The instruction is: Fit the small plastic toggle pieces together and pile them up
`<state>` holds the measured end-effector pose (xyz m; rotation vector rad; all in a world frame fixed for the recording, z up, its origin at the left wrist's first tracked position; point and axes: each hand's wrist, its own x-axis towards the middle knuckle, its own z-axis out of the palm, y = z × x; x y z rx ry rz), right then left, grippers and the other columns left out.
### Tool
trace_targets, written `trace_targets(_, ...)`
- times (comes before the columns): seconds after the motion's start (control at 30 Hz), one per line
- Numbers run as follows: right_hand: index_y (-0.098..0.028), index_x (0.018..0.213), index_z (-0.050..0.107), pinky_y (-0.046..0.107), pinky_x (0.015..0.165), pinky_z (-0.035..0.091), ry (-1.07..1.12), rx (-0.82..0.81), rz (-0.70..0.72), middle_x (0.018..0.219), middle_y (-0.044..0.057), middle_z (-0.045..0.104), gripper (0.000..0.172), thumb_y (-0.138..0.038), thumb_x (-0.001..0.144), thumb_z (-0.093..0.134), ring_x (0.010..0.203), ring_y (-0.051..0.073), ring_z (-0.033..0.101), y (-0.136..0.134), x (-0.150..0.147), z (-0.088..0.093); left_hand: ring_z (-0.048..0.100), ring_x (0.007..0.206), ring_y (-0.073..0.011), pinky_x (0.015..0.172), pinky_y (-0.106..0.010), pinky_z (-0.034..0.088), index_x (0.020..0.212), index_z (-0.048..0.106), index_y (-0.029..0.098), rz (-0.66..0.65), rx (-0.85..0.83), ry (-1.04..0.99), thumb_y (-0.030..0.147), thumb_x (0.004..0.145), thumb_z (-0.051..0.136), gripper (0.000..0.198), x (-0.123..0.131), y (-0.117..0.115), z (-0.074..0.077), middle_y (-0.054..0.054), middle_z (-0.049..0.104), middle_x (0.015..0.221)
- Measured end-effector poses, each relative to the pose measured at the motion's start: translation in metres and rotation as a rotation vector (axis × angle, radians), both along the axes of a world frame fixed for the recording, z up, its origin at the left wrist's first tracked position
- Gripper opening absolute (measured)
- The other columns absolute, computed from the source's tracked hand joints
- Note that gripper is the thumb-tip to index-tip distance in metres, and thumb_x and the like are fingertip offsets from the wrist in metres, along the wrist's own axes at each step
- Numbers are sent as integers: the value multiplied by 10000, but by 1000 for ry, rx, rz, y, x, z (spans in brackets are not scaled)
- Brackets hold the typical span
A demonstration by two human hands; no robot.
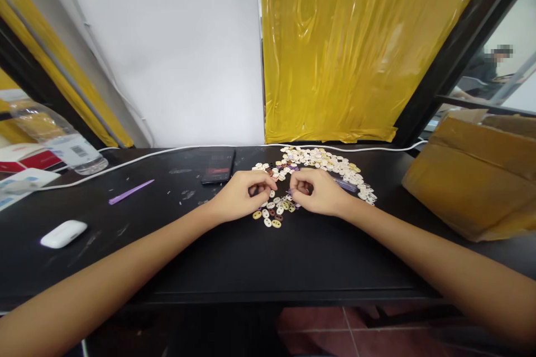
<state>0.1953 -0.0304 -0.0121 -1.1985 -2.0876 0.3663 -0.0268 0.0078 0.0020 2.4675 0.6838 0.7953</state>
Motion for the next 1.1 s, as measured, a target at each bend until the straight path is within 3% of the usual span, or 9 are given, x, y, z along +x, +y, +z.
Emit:
trace_targets(0.27, -197, 527, 400, 258, 513, 283, -9, -20, -131, 502, -36, 449, 305, -228, 806, 521, 504, 107, 410, 9, 14, 1, 634, 859, -178, 792, -331, 502, 999, 694, 188, 167, 206, 112, 93, 848, 497, 266, -13, 19, -2, -48, 674, 995)
trace_targets(0.47, -191, 557, 457, 257, 524, 305, -35, -22, -86, 523, -32, 493, 319, -277, 857, 525, 510, 107, 441, 5, 8, 0, 626, 943, -218, 884, -405, 517, 1086, 683, 194, 137, 243, 223, 166, 893, 504, 265, -13, 25, -12, -79, 622, 1039)
trace_targets(0.7, -190, 573, 492, 256, 519, 307, -30, -23, -71, 525, -30, 511, 329, -308, 878, 525, 506, 109, 452, 5, 9, -1, 605, 1025, -221, 947, -408, 492, 1144, 655, 210, 98, 248, 226, 184, 925, 508, 265, -10, 20, -11, -76, 602, 1088)
trace_targets(0.87, -192, 562, 468, 254, 520, 309, -27, -30, -71, 522, -31, 502, 335, -300, 872, 533, 506, 109, 444, 5, 8, 0, 593, 993, -211, 918, -388, 490, 980, 671, 190, 67, 271, 227, 208, 946, 513, 163, -9, 20, -9, -69, 602, 1016)
trace_targets(1.1, -187, 591, 542, 255, 524, 311, -48, -35, -39, 550, -21, 536, 296, -290, 868, 552, 513, 116, 464, 3, 4, 0, 577, 919, -218, 829, -370, 489, 928, 642, 171, 106, 321, 297, 216, 966, 451, 199, -6, 17, -8, -74, 631, 924)
